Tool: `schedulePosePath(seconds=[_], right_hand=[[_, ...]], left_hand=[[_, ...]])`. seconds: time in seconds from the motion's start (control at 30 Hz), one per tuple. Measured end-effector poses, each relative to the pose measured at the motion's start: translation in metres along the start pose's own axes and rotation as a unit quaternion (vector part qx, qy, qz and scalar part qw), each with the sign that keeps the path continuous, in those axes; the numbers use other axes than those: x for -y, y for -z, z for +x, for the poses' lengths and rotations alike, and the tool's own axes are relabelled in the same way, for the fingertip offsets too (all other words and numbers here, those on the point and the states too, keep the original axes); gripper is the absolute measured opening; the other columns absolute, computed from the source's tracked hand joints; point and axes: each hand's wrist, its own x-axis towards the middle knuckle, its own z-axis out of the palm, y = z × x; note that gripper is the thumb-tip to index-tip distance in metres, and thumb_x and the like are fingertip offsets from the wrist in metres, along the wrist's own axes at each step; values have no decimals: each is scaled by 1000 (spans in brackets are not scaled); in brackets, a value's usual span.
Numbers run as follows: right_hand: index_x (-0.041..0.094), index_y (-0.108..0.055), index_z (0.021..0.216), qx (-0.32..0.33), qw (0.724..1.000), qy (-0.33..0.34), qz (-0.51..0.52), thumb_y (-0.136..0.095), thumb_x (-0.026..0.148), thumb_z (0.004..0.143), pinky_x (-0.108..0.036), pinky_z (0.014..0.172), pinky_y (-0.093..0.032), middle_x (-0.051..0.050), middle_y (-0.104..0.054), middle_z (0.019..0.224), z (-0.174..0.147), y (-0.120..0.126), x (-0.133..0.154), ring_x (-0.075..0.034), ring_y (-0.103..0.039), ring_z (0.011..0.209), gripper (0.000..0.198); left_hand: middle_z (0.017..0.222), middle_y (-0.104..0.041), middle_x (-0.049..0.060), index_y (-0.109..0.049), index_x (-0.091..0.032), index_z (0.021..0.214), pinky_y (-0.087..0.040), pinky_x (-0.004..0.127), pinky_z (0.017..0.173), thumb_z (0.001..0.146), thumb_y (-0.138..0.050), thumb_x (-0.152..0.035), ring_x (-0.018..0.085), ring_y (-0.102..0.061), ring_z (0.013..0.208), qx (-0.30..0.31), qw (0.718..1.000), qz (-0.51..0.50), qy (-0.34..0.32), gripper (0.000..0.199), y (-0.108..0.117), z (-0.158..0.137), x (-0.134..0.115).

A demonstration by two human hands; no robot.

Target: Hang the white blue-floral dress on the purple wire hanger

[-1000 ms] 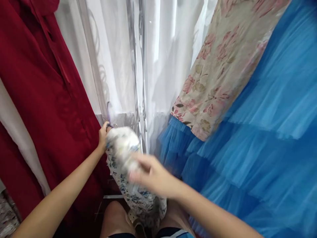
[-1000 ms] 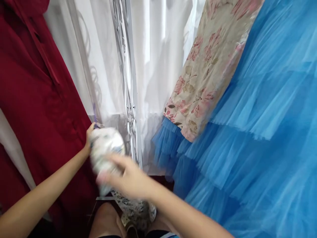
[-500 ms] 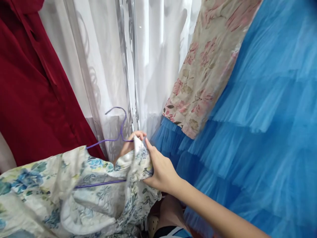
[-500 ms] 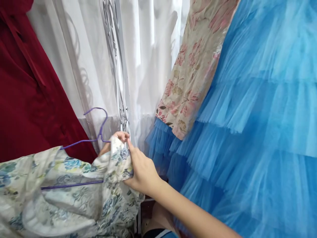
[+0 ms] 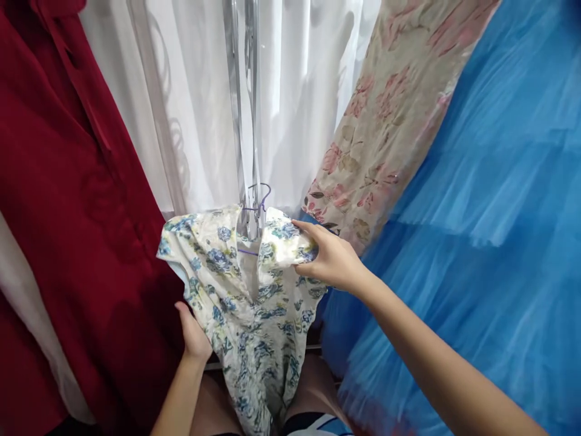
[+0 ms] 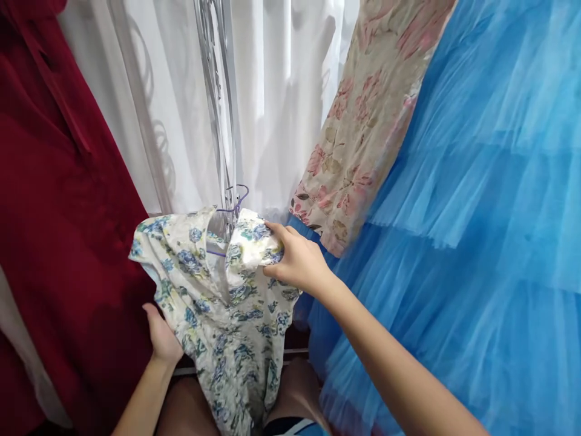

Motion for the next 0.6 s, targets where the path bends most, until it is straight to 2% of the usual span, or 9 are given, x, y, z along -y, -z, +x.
schedulePosePath(seconds=[0.03,0.07,0.17,0.23,0.33,0.4,0.47,0.53,0.6], right_hand=[[29,-45,145,6,1000,20,-2,-72,30,61,-34,75,-47,-7,-64,121,1,1,3,-30,-65,95,88],[29,-43,146,13,999,40,-4,-71,28,61,-33,72,-47,-7,-64,121,0,1,4,-29,-65,94,89],[31,-37,150,51,995,85,-2,-67,23,63,-32,71,-48,-6,-63,124,-9,0,-2,-28,-66,94,93],[32,-35,152,50,993,103,5,-66,20,64,-38,79,-50,-6,-58,136,-19,-5,-8,-31,-63,105,94],[32,-38,150,-45,992,106,50,-64,18,70,-52,102,-41,-5,-50,147,-44,-25,-10,-36,-50,125,85],[30,-45,145,-129,979,76,139,-64,21,77,-55,109,-34,-7,-54,142,-73,-49,-3,-36,-48,128,71],[29,-59,128,-169,951,12,258,-63,25,83,-50,104,-40,-9,-64,126,-109,-77,6,-33,-56,118,45],[25,-66,104,-82,922,-103,363,-60,32,89,-40,84,-49,-8,-69,96,-144,-106,15,-27,-63,91,17],[22,-64,91,23,882,-186,433,-60,43,90,-33,69,-48,-5,-64,80,-172,-128,23,-23,-59,75,22]], left_hand=[[132,-63,8,-53,-30,137,-44,49,108,91,-18,-75,30,-52,131,-37,998,-47,28,73,1,-9,12],[133,-63,6,-52,-33,139,-43,48,110,87,-29,-77,30,-50,133,-63,993,-85,58,72,-1,-18,24],[139,-60,3,-50,-38,140,-40,43,113,73,-69,-61,30,-47,136,-53,984,-107,130,73,-10,-49,56],[141,-57,3,-51,-40,138,-40,40,113,72,-74,-55,29,-45,137,-48,982,-108,150,71,-19,-68,67],[142,-56,6,-50,-34,140,-40,43,113,75,-72,-54,30,-47,136,-61,980,-118,150,71,-29,-91,67],[141,-57,8,-50,-30,141,-41,45,112,75,-73,-52,31,-48,135,-48,982,-112,144,73,-34,-101,59],[138,-59,7,-53,-31,138,-41,46,112,73,-75,-51,31,-47,136,-34,984,-97,147,72,-40,-108,50],[136,-61,7,-56,-31,135,-39,46,114,71,-77,-49,31,-46,136,-25,985,-80,152,70,-47,-115,42],[133,-63,8,-59,-30,132,-39,46,114,70,-79,-47,32,-48,135,-11,985,-73,155,68,-55,-122,35]])
